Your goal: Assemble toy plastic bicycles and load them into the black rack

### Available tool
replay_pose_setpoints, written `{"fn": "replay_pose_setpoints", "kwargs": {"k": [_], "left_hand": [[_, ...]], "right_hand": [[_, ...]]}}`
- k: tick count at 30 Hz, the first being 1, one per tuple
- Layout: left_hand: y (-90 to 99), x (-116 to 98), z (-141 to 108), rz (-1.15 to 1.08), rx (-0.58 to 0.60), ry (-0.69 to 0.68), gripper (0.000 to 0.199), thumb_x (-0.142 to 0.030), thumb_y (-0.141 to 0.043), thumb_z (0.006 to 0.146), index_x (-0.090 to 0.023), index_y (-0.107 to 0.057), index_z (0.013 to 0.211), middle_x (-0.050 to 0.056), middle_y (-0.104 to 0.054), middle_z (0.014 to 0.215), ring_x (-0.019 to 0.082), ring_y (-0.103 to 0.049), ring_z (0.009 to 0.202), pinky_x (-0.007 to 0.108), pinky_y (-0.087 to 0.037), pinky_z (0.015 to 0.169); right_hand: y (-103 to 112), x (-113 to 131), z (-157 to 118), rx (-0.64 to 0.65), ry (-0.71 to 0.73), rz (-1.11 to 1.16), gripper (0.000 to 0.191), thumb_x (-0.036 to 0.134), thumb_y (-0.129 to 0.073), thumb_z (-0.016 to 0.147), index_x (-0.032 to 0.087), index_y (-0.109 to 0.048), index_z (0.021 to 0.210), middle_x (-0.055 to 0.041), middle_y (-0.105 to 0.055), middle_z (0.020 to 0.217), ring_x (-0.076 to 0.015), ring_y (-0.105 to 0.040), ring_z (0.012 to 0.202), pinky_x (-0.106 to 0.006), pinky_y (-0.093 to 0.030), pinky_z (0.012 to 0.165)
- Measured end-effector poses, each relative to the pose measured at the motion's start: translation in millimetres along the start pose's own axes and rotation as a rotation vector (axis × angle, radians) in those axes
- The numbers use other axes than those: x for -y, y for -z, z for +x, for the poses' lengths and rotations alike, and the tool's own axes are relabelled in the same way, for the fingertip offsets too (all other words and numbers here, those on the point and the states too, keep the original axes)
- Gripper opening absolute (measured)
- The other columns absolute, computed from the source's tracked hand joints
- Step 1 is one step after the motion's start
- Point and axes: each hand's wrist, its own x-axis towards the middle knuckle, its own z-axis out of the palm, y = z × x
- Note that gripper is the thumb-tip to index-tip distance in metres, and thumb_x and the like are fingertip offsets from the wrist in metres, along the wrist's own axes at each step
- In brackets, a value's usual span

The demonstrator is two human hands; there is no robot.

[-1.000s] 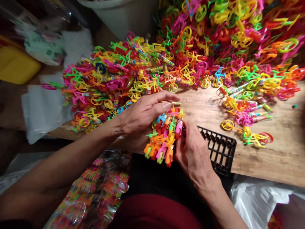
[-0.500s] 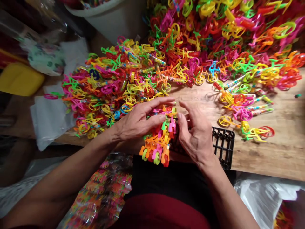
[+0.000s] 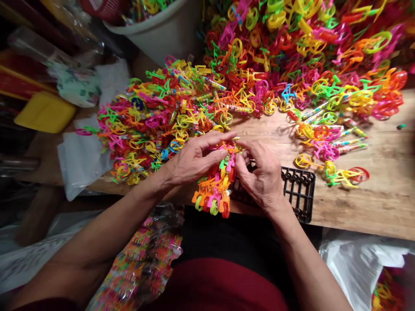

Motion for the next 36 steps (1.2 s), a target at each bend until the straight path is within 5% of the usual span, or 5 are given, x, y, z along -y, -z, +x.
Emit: {"fn": "replay_pose_setpoints", "kwargs": {"k": [18,23,27,31,36], "left_hand": [[0.2,-3.9,-6.1,-0.022,0.038,0.064,0.041,-0.032,-0.062,0.095,-0.03,-0.065,0.136,0.003,-0.069,0.129,0.024,-0.063,0.124,0.046,-0.048,0.113],[-1.0,-3.1,-8.6,-0.047,-0.028,0.036,0.052,-0.041,-0.066,0.093,-0.033,-0.057,0.143,0.001,-0.057,0.151,0.025,-0.053,0.14,0.045,-0.045,0.117],[-0.3,-17.4,-36.6,0.004,-0.159,0.077,0.051,-0.05,-0.053,0.1,-0.03,-0.051,0.147,0.003,-0.05,0.156,0.026,-0.044,0.148,0.046,-0.042,0.12],[-20.8,-35.5,-80.9,0.053,-0.259,0.09,0.061,-0.048,-0.056,0.099,-0.028,-0.039,0.153,0.007,-0.042,0.161,0.026,-0.041,0.15,0.044,-0.036,0.125],[-57.3,-35.0,-98.7,0.231,-0.321,0.064,0.091,-0.031,-0.076,0.082,-0.022,-0.027,0.157,0.015,-0.034,0.164,0.029,-0.034,0.154,0.047,-0.03,0.129]], "right_hand": [[2.2,-2.5,-5.0,0.005,-0.081,0.054,0.018,0.029,-0.064,0.094,0.021,-0.076,0.105,-0.0053,-0.079,0.1,-0.019,-0.074,0.087,-0.034,-0.06,0.083],[13.4,8.2,-23.5,-0.004,0.007,-0.202,0.032,0.021,-0.05,0.099,0.018,-0.067,0.126,-0.0143,-0.072,0.125,-0.0226,-0.071,0.109,-0.04,-0.057,0.094],[27.9,28.6,-57.0,0.073,0.069,-0.412,0.026,0.019,-0.056,0.095,0.019,-0.067,0.119,-0.0109,-0.076,0.107,-0.0237,-0.07,0.096,-0.042,-0.053,0.088],[17.0,39.3,-81.9,0.24,0.073,-0.426,0.022,0.025,-0.059,0.094,0.02,-0.065,0.114,-0.0082,-0.073,0.102,-0.0241,-0.062,0.093,-0.046,-0.043,0.092],[-10.5,28.2,-83.7,0.238,0.095,-0.458,0.016,0.025,-0.049,0.092,0.021,-0.063,0.097,-0.0097,-0.066,0.099,-0.0251,-0.052,0.089,-0.045,-0.037,0.089]]}}
